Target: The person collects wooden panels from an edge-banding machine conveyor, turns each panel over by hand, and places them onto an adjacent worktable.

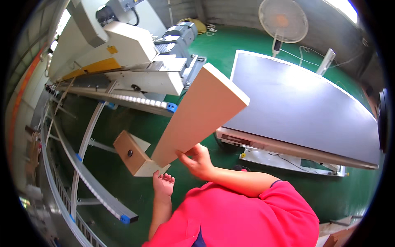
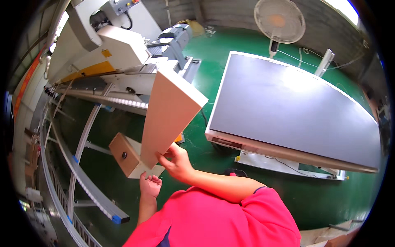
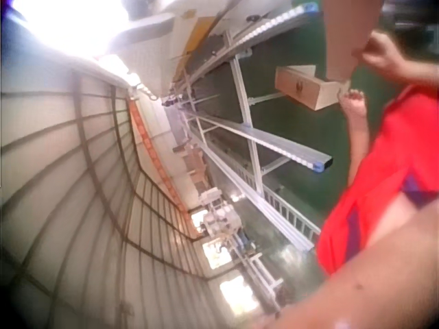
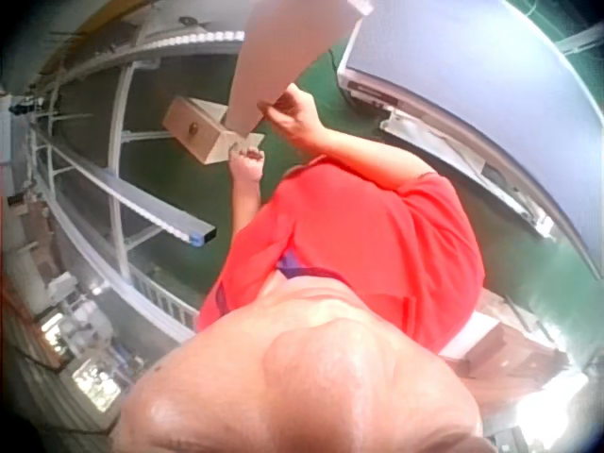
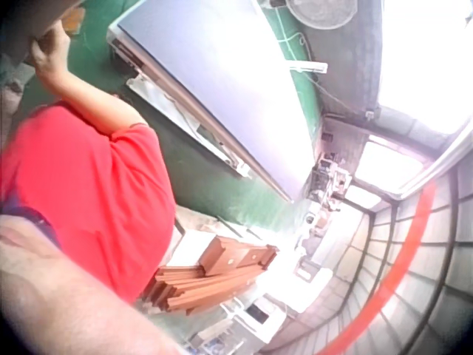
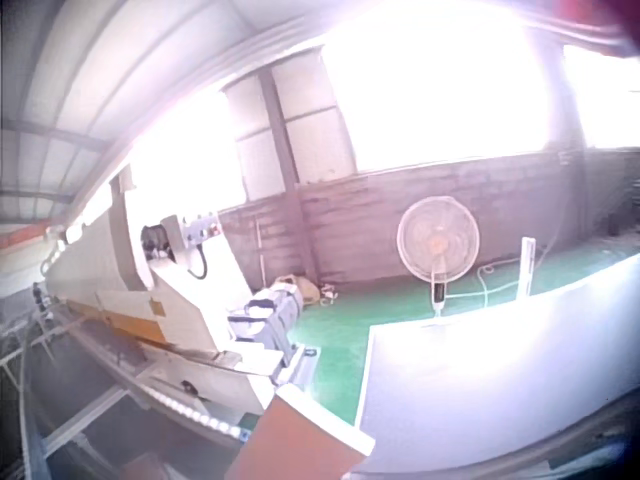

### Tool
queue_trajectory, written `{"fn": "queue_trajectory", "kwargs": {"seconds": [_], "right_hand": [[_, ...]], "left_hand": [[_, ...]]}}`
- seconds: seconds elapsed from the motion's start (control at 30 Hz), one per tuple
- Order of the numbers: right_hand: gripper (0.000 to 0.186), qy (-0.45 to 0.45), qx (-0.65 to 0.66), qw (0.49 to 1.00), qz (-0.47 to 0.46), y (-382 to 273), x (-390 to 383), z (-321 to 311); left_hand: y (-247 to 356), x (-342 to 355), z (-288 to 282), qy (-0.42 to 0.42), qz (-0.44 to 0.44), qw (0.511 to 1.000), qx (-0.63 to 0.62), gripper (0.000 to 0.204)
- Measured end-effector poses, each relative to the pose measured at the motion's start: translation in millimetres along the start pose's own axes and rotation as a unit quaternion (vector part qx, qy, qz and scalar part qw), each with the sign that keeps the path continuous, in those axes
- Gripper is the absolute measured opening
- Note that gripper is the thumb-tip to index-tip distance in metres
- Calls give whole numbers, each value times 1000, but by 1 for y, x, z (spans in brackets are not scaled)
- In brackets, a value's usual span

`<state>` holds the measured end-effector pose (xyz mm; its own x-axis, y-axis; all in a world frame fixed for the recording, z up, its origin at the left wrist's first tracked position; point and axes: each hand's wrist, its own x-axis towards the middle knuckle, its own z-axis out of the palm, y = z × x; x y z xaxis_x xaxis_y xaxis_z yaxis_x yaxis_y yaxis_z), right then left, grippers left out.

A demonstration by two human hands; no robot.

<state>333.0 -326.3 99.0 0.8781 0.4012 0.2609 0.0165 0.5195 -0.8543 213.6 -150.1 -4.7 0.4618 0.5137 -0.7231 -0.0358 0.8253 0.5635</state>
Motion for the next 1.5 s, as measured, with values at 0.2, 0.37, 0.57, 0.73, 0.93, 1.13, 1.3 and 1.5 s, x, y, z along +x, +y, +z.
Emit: {"fn": "queue_trajectory", "kwargs": {"seconds": [0.2,0.37,0.57,0.73,0.93,1.13,1.3,1.5], "right_hand": [[20,-96,-212,969,-85,3,-22,-38],[21,-168,-276,944,-73,-12,-34,-67],[21,-219,-277,933,-64,-33,-53,-104],[20,-240,-287,927,-21,-56,-70,-143],[19,-243,-273,931,-3,-78,-84,-179],[18,-266,-254,930,-15,-81,-89,-214],[19,-282,-223,933,-28,-86,-92,-224],[37,-250,-280,921,-105,-90,-71,-222]], "left_hand": [[54,-147,120,-200,500,821,188,36],[38,-220,199,-315,623,662,273,59],[-3,-237,210,-313,470,793,226,37],[-38,-247,225,-259,454,828,203,32],[-69,-252,229,-286,455,816,215,37],[-75,-248,234,-421,426,768,227,39],[-80,-249,244,-544,349,732,217,34],[-77,-251,252,-582,367,702,183,42]]}}
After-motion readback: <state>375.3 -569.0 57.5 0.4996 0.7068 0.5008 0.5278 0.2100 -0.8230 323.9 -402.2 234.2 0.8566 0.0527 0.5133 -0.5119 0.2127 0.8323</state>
